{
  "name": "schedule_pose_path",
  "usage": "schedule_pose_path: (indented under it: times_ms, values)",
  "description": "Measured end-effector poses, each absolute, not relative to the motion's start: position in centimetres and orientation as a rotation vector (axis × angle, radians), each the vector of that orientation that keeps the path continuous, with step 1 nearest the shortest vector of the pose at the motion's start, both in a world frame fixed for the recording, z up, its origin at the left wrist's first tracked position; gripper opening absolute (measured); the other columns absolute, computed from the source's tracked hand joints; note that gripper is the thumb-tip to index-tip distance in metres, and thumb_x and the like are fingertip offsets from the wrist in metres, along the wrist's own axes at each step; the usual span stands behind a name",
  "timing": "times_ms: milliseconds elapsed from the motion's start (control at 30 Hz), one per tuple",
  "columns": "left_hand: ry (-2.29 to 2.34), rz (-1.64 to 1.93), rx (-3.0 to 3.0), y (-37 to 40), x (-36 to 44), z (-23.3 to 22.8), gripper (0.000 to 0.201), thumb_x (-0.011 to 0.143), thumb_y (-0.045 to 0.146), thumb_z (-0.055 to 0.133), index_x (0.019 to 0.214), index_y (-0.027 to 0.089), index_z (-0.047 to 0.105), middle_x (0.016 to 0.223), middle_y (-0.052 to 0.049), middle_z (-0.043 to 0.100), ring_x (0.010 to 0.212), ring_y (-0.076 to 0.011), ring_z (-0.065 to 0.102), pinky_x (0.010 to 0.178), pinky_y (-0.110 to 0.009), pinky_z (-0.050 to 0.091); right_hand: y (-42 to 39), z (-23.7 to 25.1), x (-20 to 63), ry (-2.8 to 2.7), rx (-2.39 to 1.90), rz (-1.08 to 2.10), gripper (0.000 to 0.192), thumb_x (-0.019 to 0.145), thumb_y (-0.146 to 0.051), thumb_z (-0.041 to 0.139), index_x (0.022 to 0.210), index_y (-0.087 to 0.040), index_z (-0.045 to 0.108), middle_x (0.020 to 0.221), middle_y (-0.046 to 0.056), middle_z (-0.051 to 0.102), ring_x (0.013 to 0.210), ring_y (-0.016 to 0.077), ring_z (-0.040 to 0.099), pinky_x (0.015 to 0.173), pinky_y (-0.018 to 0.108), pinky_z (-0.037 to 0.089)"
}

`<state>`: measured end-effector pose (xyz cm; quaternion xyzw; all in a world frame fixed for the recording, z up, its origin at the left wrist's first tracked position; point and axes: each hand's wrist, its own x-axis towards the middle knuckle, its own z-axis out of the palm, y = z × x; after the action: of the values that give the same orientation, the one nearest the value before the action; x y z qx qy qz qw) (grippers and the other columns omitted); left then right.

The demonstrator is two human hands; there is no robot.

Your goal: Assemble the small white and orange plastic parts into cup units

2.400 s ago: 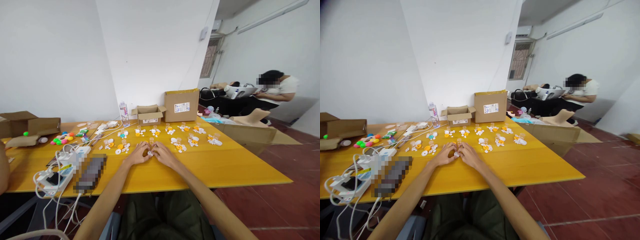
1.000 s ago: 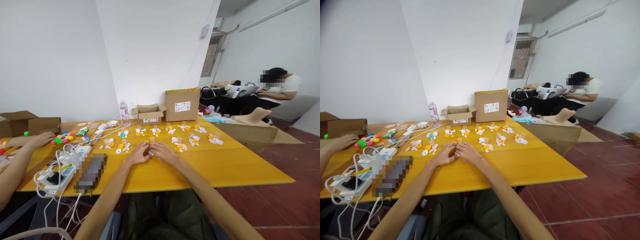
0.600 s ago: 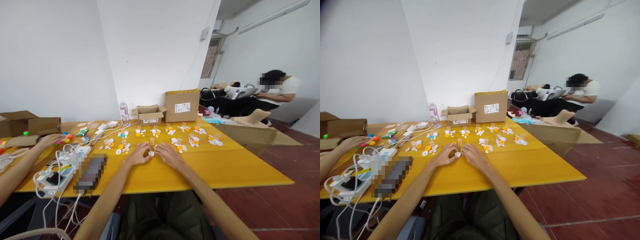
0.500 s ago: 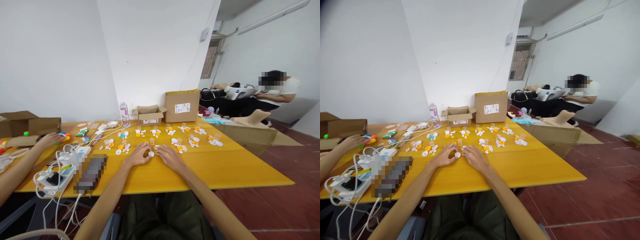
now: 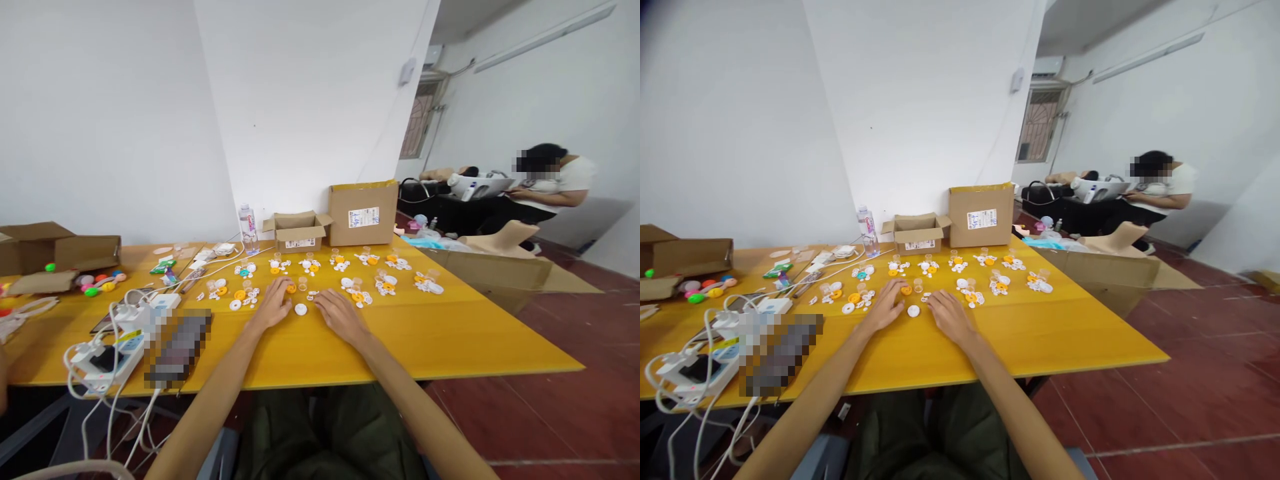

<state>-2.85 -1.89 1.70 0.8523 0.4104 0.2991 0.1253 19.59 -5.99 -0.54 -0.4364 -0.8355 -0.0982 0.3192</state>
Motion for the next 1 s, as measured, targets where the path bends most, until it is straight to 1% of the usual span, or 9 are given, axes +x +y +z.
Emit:
schedule_pose_path:
  times_ms: [67, 167, 267, 333, 433, 533, 667, 833, 1000]
  values:
    - [1.231, 0.852, 2.503, -1.4, -2.9, 1.2, 0.048, 0.083, 0.009, 0.049, 0.128, 0.028, 0.054, 0.138, -0.007, 0.054, 0.132, -0.0268, 0.045, 0.113, -0.049, 0.036, -5.9, -0.7, 19.5, -2.197, -1.152, -0.268, 0.026, 0.097, -0.013, 0.045, 0.101, -0.024, 0.068, 0.098, 0.008, 0.069, 0.094, 0.0225, 0.063, 0.084, 0.038, 0.052]
    - [1.217, 0.828, 2.523, -0.9, -2.9, 0.8, 0.036, 0.087, 0.012, 0.048, 0.118, 0.027, 0.059, 0.134, -0.007, 0.058, 0.128, -0.0256, 0.049, 0.111, -0.047, 0.039, -5.9, -0.7, 19.3, -2.201, -1.147, -0.278, 0.025, 0.098, -0.015, 0.044, 0.101, -0.024, 0.068, 0.099, 0.008, 0.070, 0.093, 0.0222, 0.063, 0.084, 0.037, 0.053]
    - [1.196, 0.867, 2.508, -0.9, -2.9, 0.9, 0.022, 0.091, 0.016, 0.047, 0.105, 0.024, 0.062, 0.118, -0.007, 0.065, 0.114, -0.0238, 0.058, 0.104, -0.044, 0.045, -6.1, -0.5, 19.2, -2.210, -1.127, -0.269, 0.024, 0.099, -0.017, 0.045, 0.102, -0.025, 0.068, 0.101, 0.008, 0.070, 0.094, 0.0222, 0.064, 0.087, 0.038, 0.053]
    - [1.193, 0.900, 2.476, -1.0, -2.8, 1.1, 0.015, 0.092, 0.019, 0.048, 0.096, 0.024, 0.061, 0.106, -0.006, 0.066, 0.105, -0.0228, 0.061, 0.098, -0.041, 0.048, -6.3, -0.3, 19.1, -2.218, -1.121, -0.263, 0.024, 0.098, -0.017, 0.045, 0.101, -0.025, 0.068, 0.102, 0.008, 0.071, 0.094, 0.0226, 0.065, 0.089, 0.039, 0.053]
    - [1.195, 0.941, 2.376, -1.2, -2.7, 1.5, 0.011, 0.092, 0.022, 0.049, 0.088, 0.023, 0.060, 0.096, -0.005, 0.066, 0.097, -0.0219, 0.062, 0.092, -0.039, 0.050, -6.4, -0.2, 19.1, -2.230, -1.128, -0.263, 0.025, 0.099, -0.017, 0.044, 0.101, -0.025, 0.068, 0.102, 0.008, 0.071, 0.095, 0.0230, 0.065, 0.089, 0.040, 0.054]
    - [1.170, 0.971, 2.228, -1.2, -2.6, 1.9, 0.012, 0.093, 0.028, 0.050, 0.088, 0.022, 0.059, 0.095, -0.004, 0.068, 0.092, -0.0208, 0.063, 0.088, -0.036, 0.050, -6.4, -0.2, 19.1, -2.233, -1.127, -0.269, 0.025, 0.099, -0.017, 0.044, 0.101, -0.025, 0.068, 0.103, 0.008, 0.072, 0.095, 0.0229, 0.065, 0.088, 0.040, 0.054]
    - [1.095, 0.994, 2.080, -1.2, -2.4, 2.1, 0.020, 0.093, 0.038, 0.050, 0.090, 0.021, 0.060, 0.095, -0.002, 0.069, 0.088, -0.0194, 0.062, 0.086, -0.034, 0.050, -6.4, -0.2, 19.1, -2.228, -1.124, -0.288, 0.024, 0.099, -0.018, 0.045, 0.100, -0.025, 0.068, 0.102, 0.008, 0.072, 0.095, 0.0226, 0.066, 0.090, 0.040, 0.054]
    - [1.025, 1.025, 1.932, -1.3, -2.3, 2.3, 0.032, 0.089, 0.051, 0.054, 0.083, 0.020, 0.061, 0.081, -0.001, 0.066, 0.080, -0.0178, 0.059, 0.080, -0.031, 0.048, -6.5, -0.1, 18.9, -2.207, -1.067, -0.313, 0.022, 0.100, -0.022, 0.045, 0.099, -0.023, 0.067, 0.101, 0.008, 0.072, 0.096, 0.0215, 0.066, 0.088, 0.037, 0.055]
    - [0.973, 1.012, 1.812, -1.6, -2.3, 2.7, 0.034, 0.086, 0.053, 0.059, 0.080, 0.019, 0.064, 0.074, 0.000, 0.064, 0.073, -0.0162, 0.058, 0.074, -0.028, 0.047, -6.6, 0.0, 18.8, -2.201, -1.052, -0.317, 0.022, 0.100, -0.021, 0.045, 0.097, -0.023, 0.067, 0.098, 0.008, 0.073, 0.094, 0.0214, 0.067, 0.087, 0.037, 0.055]
